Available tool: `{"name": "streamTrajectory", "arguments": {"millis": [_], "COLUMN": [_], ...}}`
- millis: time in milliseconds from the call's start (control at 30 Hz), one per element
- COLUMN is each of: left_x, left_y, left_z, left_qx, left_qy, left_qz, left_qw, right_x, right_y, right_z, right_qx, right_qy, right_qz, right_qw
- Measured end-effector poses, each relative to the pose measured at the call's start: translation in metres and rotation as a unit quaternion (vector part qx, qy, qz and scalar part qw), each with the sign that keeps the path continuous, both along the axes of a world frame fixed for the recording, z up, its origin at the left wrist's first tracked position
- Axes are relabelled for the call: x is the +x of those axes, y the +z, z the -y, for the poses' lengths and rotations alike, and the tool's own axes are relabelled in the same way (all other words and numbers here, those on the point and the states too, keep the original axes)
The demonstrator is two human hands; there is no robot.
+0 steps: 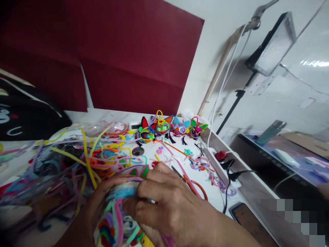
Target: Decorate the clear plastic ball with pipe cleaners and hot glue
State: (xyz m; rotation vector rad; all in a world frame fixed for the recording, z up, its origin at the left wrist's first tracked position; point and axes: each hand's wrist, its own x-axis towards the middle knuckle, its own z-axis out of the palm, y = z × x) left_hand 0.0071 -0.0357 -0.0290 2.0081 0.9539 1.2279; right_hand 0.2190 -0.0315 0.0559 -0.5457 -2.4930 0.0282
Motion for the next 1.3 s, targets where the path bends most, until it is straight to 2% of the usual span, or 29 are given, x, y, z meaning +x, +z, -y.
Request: {"name": "streamTrajectory", "arguments": {"millis": [200, 433, 700, 833, 1033, 1300], "left_x": [0.002, 0.003, 0.003, 0.001, 0.001, 0.000], "left_y": [0.002, -0.009, 0.001, 0.001, -0.005, -0.007], "left_z": [0.001, 0.000, 0.002, 0.000, -0.001, -0.007], "left_qx": [0.015, 0.043, 0.010, 0.010, 0.036, 0.119], "left_qy": [0.000, 0.036, 0.013, 0.008, -0.001, -0.042], "left_qz": [0.013, 0.000, 0.002, 0.003, -0.002, 0.015], "left_qw": [1.000, 0.998, 1.000, 1.000, 0.999, 0.992], "right_x": [0.001, 0.002, 0.003, 0.004, 0.002, 0.004], "right_y": [0.001, 0.003, 0.002, 0.000, 0.001, 0.000], "right_z": [0.002, 0.002, 0.004, 0.003, 0.002, 0.001], "right_qx": [0.001, 0.004, 0.002, 0.005, 0.006, 0.006], "right_qy": [-0.006, -0.002, -0.017, -0.004, -0.004, 0.011], "right_qz": [0.010, 0.010, 0.029, 0.027, 0.025, 0.021], "right_qw": [1.000, 1.000, 0.999, 1.000, 1.000, 1.000]}}
